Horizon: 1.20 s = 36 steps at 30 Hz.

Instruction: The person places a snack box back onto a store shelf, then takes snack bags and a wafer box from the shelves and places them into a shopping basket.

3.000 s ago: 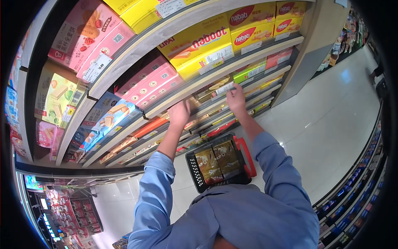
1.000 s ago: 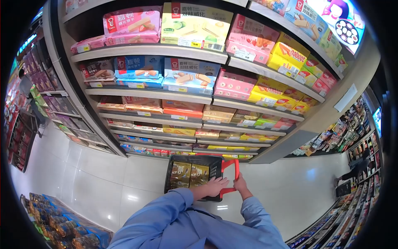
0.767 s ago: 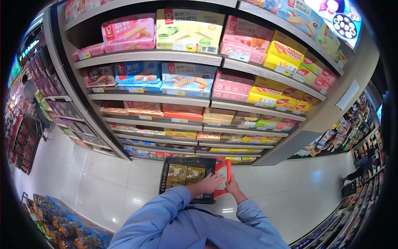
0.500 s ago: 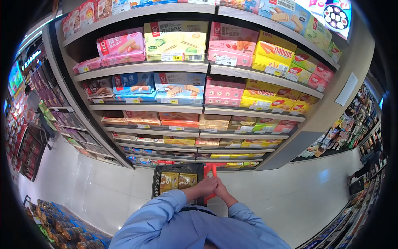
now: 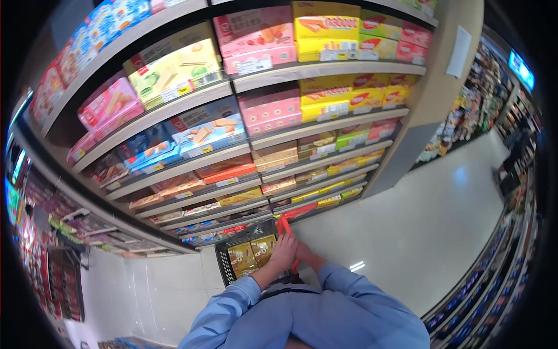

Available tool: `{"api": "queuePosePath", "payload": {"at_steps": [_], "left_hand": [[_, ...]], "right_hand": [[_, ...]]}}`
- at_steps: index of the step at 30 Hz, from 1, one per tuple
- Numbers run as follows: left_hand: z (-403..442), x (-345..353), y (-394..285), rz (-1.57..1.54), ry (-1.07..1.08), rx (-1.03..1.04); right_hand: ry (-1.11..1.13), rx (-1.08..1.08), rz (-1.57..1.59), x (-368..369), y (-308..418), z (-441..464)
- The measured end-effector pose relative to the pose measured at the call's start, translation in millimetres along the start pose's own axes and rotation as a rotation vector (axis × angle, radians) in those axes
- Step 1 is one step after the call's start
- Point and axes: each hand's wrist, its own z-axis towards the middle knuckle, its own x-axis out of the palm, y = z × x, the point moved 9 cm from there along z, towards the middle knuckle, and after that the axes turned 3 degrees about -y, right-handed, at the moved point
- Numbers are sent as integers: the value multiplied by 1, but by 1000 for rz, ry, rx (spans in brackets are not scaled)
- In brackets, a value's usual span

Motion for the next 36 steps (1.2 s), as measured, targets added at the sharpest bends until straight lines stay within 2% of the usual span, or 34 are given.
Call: {"api": "queuePosePath", "payload": {"at_steps": [5,8,11,23,26,30,32,36], "left_hand": [[13,1,-4,-88,120,15],[18,22,-3,-169,-29,91],[24,15,-12,-258,-25,50],[77,32,-81,-198,82,-31],[99,45,-117,-184,35,-23],[138,63,-163,-324,-53,-116],[157,58,-195,-308,32,-173],[197,72,-239,-248,111,-174]], "right_hand": [[34,178,27,-5,-19,-24],[53,247,34,-10,-27,-31],[64,293,51,-15,-35,-35],[93,316,161,-55,-99,-59],[193,269,84,-94,-111,-71],[184,382,245,-129,-160,-98],[255,431,293,-166,-170,-110],[156,523,297,-239,-197,-137]]}}
